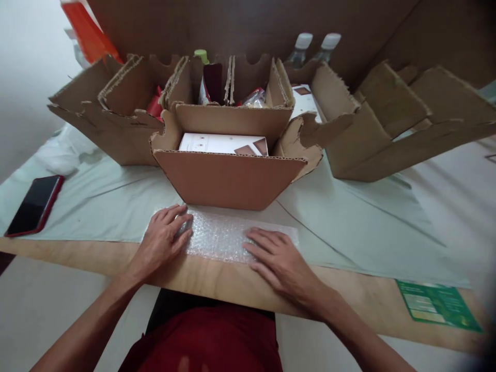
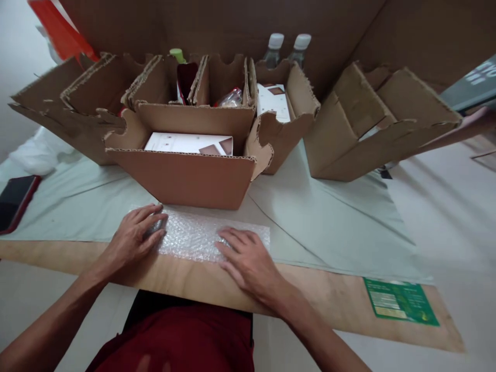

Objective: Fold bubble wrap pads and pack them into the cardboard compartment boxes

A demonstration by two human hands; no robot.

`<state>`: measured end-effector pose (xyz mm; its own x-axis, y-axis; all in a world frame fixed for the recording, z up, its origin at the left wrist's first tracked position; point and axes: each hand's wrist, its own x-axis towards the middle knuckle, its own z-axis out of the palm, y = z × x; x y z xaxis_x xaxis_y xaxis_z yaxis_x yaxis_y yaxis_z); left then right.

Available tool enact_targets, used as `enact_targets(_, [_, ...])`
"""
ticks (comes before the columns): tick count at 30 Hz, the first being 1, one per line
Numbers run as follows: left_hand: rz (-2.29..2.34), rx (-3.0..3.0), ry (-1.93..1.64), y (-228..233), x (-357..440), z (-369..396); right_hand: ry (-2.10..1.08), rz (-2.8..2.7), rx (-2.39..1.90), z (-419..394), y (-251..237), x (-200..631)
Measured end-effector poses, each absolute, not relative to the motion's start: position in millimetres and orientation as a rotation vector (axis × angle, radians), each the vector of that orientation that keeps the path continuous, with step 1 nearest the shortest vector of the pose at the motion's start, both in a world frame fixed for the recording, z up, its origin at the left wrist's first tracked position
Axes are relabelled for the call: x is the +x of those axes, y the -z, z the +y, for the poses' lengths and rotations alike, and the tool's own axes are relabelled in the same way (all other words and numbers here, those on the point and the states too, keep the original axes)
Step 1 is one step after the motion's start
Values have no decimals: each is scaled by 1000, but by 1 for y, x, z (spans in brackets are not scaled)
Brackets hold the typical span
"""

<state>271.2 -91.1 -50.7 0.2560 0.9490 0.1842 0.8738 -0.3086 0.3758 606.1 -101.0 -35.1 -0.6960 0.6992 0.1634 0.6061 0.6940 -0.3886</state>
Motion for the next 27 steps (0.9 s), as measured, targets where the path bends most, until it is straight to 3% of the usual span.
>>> enact_targets(6, [1807, 2210, -729, 49, 238, -98, -212, -2240, -1492, -109, 32, 693])
enact_targets(11, [2168, 2078, -634, 45, 214, -107, -188, -2320, -1556, -79, 39, 670])
enact_targets(18, [2143, 1942, -763, 43, 236, -113, -239, -2271, -1499, -83, 49, 656])
enact_targets(23, [2076, 1667, -879, 5, 211, -112, -782, -2067, -1504, -124, 28, 627])
enact_targets(27, [2179, 1877, -808, -29, 179, -72, -1329, -1958, -1326, -147, 23, 556])
